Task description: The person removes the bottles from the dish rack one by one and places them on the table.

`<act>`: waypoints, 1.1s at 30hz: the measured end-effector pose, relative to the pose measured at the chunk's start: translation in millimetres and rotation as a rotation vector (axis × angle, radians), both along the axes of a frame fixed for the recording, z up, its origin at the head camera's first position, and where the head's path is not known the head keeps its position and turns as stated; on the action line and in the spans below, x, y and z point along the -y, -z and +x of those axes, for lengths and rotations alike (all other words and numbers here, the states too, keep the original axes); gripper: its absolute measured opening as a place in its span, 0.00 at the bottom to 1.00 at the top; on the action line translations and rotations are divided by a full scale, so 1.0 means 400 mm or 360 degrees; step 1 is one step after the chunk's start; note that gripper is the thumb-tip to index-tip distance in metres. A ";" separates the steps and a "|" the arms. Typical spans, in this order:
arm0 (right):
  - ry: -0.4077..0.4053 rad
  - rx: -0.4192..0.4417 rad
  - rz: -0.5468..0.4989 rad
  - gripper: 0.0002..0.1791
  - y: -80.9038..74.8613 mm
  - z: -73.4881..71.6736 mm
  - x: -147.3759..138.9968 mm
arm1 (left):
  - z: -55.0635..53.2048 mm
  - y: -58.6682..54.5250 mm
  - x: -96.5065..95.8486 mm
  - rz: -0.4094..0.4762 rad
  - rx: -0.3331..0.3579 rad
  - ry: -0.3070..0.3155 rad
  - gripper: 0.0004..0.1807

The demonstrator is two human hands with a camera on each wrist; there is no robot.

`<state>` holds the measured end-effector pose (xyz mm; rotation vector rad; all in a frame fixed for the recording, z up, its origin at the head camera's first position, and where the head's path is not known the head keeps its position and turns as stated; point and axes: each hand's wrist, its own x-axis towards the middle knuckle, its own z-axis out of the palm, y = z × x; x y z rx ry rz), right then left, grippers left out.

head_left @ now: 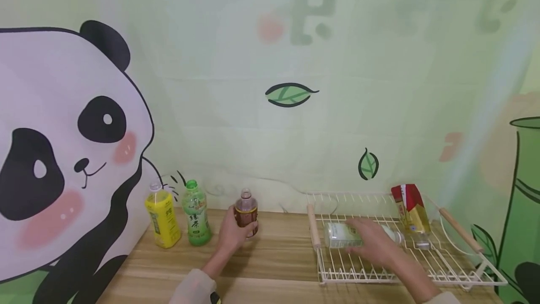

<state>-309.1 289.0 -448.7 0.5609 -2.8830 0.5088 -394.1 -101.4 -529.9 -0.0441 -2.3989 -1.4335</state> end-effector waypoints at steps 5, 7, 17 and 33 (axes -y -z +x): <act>0.0025 -0.0011 0.0065 0.40 0.003 -0.007 -0.010 | -0.002 0.002 0.013 0.0038 0.0016 -0.0054 0.42; 0.0057 -0.0005 0.0094 0.40 0.005 -0.011 -0.018 | 0.000 0.000 0.021 0.0051 0.0005 -0.0058 0.42; 0.0099 0.0019 0.0147 0.38 0.010 -0.020 -0.042 | 0.014 -0.006 0.050 0.0026 -0.0035 -0.0168 0.43; 0.0103 0.0032 0.0209 0.37 0.003 -0.027 -0.070 | 0.052 -0.013 0.066 -0.0103 -0.0004 -0.0166 0.43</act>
